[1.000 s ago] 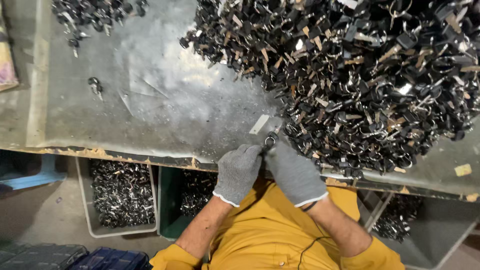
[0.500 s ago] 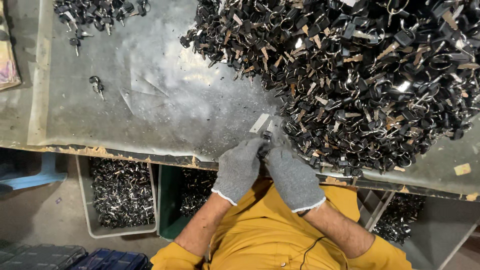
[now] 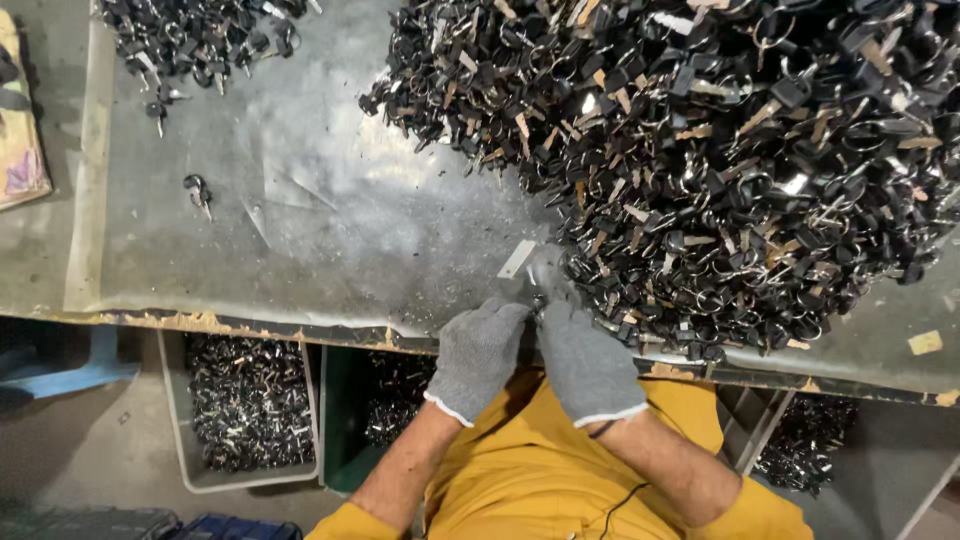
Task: The person picks keys one at a time from a large pile of keys on a metal workbench and places them into a small pile and into plastic bins below the bench, sorting through the pile by hand while wearing gloves.
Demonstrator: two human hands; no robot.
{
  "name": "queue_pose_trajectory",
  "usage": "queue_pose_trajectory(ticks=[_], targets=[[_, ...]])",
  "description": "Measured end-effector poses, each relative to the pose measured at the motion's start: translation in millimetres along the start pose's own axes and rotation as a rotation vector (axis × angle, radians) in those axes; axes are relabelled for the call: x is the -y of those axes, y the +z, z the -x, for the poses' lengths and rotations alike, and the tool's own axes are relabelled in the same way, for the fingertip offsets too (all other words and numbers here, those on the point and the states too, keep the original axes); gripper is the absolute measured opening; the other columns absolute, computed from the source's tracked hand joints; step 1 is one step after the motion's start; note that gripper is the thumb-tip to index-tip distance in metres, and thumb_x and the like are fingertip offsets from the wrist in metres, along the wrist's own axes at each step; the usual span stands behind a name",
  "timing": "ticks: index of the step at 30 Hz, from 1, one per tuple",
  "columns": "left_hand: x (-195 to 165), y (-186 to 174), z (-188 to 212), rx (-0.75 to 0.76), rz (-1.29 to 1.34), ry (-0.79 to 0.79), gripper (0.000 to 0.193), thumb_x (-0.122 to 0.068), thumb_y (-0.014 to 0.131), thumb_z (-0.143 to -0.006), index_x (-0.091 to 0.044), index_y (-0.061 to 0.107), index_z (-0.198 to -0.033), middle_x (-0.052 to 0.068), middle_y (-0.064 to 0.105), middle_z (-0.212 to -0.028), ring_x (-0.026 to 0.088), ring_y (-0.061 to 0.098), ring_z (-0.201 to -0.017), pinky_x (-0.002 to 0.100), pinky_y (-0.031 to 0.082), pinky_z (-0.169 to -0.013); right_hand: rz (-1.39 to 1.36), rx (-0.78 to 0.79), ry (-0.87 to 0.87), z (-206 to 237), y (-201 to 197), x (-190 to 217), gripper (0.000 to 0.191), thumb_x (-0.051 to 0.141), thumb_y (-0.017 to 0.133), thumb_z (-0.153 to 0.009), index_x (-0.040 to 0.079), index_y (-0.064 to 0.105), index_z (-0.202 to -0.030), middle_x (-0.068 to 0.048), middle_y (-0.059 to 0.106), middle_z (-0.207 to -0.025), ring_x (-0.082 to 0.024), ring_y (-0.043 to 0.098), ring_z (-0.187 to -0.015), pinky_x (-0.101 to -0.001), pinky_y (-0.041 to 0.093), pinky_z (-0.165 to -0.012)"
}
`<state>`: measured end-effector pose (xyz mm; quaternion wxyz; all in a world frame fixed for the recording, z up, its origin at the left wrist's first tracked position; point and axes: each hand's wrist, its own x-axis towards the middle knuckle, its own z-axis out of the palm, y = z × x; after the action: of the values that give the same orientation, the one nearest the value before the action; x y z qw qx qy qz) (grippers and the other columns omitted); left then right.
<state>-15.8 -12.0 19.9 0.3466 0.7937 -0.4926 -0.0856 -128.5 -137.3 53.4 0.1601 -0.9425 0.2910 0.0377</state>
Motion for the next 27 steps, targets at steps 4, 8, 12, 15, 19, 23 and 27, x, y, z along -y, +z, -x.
queue_pose_trajectory(ticks=[4,8,12,15,19,23,27], targets=[[5,-5,-5,0.037,0.029,-0.019,0.019,-0.01,0.068,-0.085,-0.014,0.071,-0.103,0.009,0.07,-0.09,0.033,0.071,-0.076,0.046,0.056,-0.065,-0.065,0.323,0.052,-6,-5,0,0.034,0.028,0.049,-0.104,0.006,0.045,-0.13,-0.023,0.073,-0.086,-0.04,0.073,-0.072,-0.0519,0.06,-0.061],[5,-7,-10,0.061,-0.003,0.02,0.014,-0.01,0.067,-0.086,-0.015,0.072,-0.099,0.008,0.069,-0.089,0.031,0.071,-0.077,0.044,0.056,-0.065,-0.027,0.339,0.134,-9,-8,3,0.044,0.033,0.049,-0.105,0.01,0.04,-0.142,-0.022,0.073,-0.09,-0.04,0.074,-0.072,-0.0518,0.06,-0.062],[3,-13,-16,0.035,0.01,0.016,0.009,-0.013,0.069,-0.089,-0.014,0.071,-0.097,0.008,0.069,-0.086,0.029,0.072,-0.075,0.042,0.057,-0.065,0.001,0.19,0.095,-4,6,4,0.069,0.025,0.05,-0.097,0.005,0.026,-0.159,-0.026,0.073,-0.09,-0.041,0.075,-0.069,-0.0531,0.061,-0.062],[3,-20,-23,-0.192,-0.083,-0.069,0.016,-0.016,0.072,-0.086,-0.012,0.071,-0.101,0.007,0.071,-0.087,0.027,0.071,-0.072,0.04,0.056,-0.065,-0.11,0.321,0.103,2,18,-10,0.051,0.03,0.049,-0.104,0.003,0.039,-0.145,-0.025,0.072,-0.088,-0.041,0.074,-0.075,-0.0515,0.062,-0.066],[-1,-10,-52,-0.352,-0.094,0.061,0.012,-0.02,0.076,-0.096,-0.016,0.074,-0.107,0.006,0.072,-0.097,0.022,0.071,-0.084,0.038,0.055,-0.075,0.11,-0.12,-0.278,14,29,-20,0.032,0.023,0.057,-0.093,0.014,0.05,-0.122,-0.025,0.074,-0.118,-0.035,0.076,-0.091,-0.046,0.06,-0.065],[-9,14,-80,-0.021,0.037,0.147,0.021,-0.015,0.073,-0.087,-0.013,0.075,-0.108,0.012,0.068,-0.106,0.032,0.064,-0.104,0.045,0.052,-0.086,-0.078,0.228,0.041,16,26,-18,0.051,0.031,0.061,-0.096,0.004,0.048,-0.138,-0.022,0.072,-0.106,-0.037,0.074,-0.092,-0.0482,0.06,-0.073],[-3,11,-72,-0.007,-0.043,0.106,0.013,-0.014,0.073,-0.083,-0.012,0.073,-0.095,0.007,0.069,-0.109,0.029,0.064,-0.105,0.047,0.049,-0.091,-0.177,0.132,-0.003,19,16,-21,0.05,0.031,0.065,-0.093,0.011,0.053,-0.136,-0.021,0.071,-0.114,-0.04,0.072,-0.089,-0.05,0.06,-0.071]])
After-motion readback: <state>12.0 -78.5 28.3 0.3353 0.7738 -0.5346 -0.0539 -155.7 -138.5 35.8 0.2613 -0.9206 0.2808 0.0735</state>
